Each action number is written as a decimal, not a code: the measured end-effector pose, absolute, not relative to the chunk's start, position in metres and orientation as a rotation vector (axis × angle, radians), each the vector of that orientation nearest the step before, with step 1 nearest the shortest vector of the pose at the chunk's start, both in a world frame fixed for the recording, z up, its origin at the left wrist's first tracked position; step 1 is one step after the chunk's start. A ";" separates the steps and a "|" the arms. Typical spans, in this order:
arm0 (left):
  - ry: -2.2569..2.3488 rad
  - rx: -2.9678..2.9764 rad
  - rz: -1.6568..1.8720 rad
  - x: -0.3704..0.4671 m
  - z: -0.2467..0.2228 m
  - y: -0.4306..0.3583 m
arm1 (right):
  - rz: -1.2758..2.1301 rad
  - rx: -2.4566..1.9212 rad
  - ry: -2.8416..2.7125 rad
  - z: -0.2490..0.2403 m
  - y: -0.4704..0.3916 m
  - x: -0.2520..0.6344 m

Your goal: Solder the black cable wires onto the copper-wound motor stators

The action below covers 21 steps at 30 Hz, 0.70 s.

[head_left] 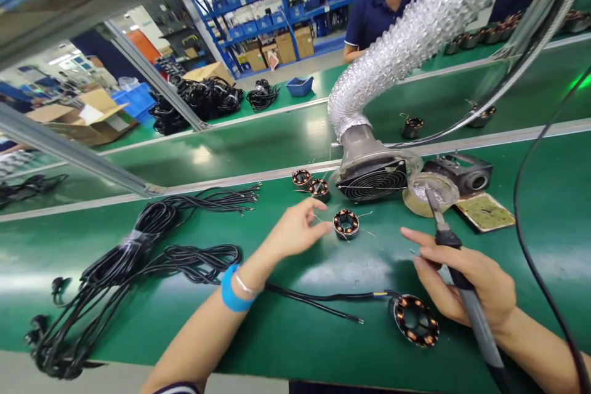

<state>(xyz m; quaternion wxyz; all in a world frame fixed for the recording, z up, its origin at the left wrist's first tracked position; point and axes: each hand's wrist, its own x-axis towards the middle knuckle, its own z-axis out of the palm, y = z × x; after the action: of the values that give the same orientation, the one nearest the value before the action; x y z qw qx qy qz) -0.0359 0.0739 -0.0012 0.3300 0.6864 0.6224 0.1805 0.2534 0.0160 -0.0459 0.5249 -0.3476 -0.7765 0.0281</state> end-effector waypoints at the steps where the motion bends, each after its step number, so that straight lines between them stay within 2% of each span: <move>1: 1.652 1.778 0.449 -0.027 -0.006 0.066 | 0.100 -0.832 -1.861 -0.047 0.016 0.252; 4: 1.682 1.769 0.438 -0.002 -0.017 0.061 | 0.283 -0.824 -1.906 -0.051 0.012 0.246; 11: 1.188 1.688 0.303 0.012 -0.020 0.068 | 0.550 -0.644 -1.971 -0.047 -0.010 0.238; 15: 1.327 1.735 0.330 0.015 -0.019 0.050 | 0.446 -0.612 -1.962 -0.043 -0.006 0.247; 21: 1.075 1.761 0.266 0.025 -0.023 0.046 | 0.291 -0.736 -2.053 -0.057 0.012 0.264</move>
<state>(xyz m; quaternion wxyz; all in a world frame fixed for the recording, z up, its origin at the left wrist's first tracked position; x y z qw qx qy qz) 0.0253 0.0458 -0.0228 0.5060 0.7301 0.4458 0.1104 0.2638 0.0125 -0.0566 0.4535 -0.2981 -0.8316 0.1180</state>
